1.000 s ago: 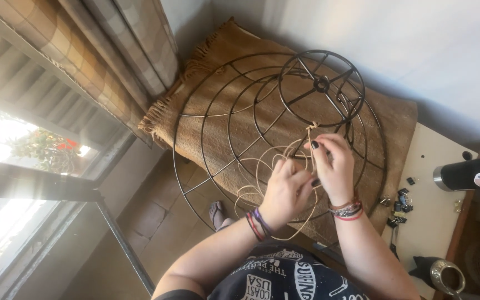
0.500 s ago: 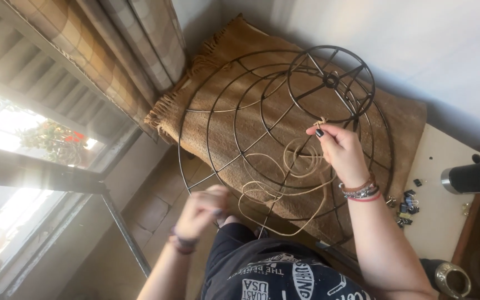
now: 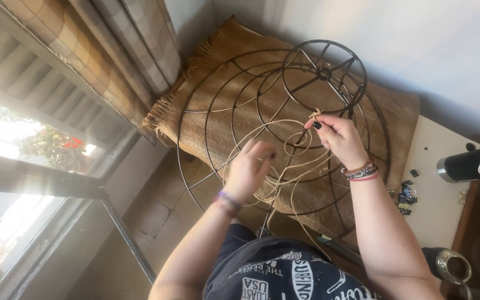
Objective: The person measures and cuts a length of rope, then wraps it around the top ring of a wire lampshade frame. They secure the rope with a knot and use binder clips to hold it in place while continuing to wrap.
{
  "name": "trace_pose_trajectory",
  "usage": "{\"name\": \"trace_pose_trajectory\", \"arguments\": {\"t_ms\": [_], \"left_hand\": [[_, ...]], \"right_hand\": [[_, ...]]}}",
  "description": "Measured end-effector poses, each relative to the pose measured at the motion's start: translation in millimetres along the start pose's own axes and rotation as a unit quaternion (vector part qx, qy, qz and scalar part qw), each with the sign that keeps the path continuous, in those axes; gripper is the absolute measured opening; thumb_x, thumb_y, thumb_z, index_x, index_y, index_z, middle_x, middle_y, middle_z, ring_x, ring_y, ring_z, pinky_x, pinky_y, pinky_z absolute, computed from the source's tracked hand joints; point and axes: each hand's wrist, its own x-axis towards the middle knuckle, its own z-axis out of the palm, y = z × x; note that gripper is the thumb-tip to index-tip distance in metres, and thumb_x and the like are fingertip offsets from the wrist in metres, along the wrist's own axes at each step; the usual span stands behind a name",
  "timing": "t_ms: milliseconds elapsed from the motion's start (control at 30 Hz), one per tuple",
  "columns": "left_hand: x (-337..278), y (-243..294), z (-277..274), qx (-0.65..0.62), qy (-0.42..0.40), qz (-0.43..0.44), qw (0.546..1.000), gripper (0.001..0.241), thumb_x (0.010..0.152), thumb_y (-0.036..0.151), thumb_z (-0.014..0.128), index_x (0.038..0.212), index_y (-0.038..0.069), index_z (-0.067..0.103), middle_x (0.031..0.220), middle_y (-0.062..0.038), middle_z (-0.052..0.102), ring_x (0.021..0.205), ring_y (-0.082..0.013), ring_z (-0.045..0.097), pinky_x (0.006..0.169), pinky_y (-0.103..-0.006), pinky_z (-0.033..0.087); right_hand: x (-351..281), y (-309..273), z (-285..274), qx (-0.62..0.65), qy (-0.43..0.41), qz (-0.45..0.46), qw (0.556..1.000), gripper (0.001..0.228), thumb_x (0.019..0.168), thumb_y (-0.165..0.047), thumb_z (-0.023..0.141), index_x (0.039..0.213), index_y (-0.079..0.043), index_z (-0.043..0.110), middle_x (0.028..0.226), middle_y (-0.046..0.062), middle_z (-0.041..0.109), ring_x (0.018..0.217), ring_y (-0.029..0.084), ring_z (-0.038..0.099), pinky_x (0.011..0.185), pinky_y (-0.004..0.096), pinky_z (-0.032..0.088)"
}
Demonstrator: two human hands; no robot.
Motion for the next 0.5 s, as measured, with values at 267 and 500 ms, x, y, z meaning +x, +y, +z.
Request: {"name": "trace_pose_trajectory", "arguments": {"t_ms": [267,500], "left_hand": [[89.1,14.8,109.9,-0.153,0.313,0.086,0.934,0.02,0.089,0.008,0.076,0.108,0.014,0.071,0.097,-0.002,0.07,0.081,-0.0243,0.074,0.069,-0.0304,0.062],[92.6,6.7,116.5,-0.2,0.292,0.066,0.933,0.016,0.09,0.011,0.079,0.104,0.012,0.074,0.086,-0.005,0.072,0.077,-0.023,0.074,0.066,-0.0319,0.061]], "right_hand": [[-7.0,-4.8,6.0,-0.187,0.079,-0.037,0.979,0.018,0.107,-0.012,0.061,0.113,-0.003,0.075,0.076,0.018,0.069,0.07,0.022,0.067,0.064,0.036,0.053],[-16.9,-19.7,19.6,-0.196,0.12,-0.019,0.973,0.02,0.108,-0.01,0.057,0.107,-0.007,0.076,0.082,0.011,0.072,0.072,0.02,0.065,0.072,0.034,0.054]]}}
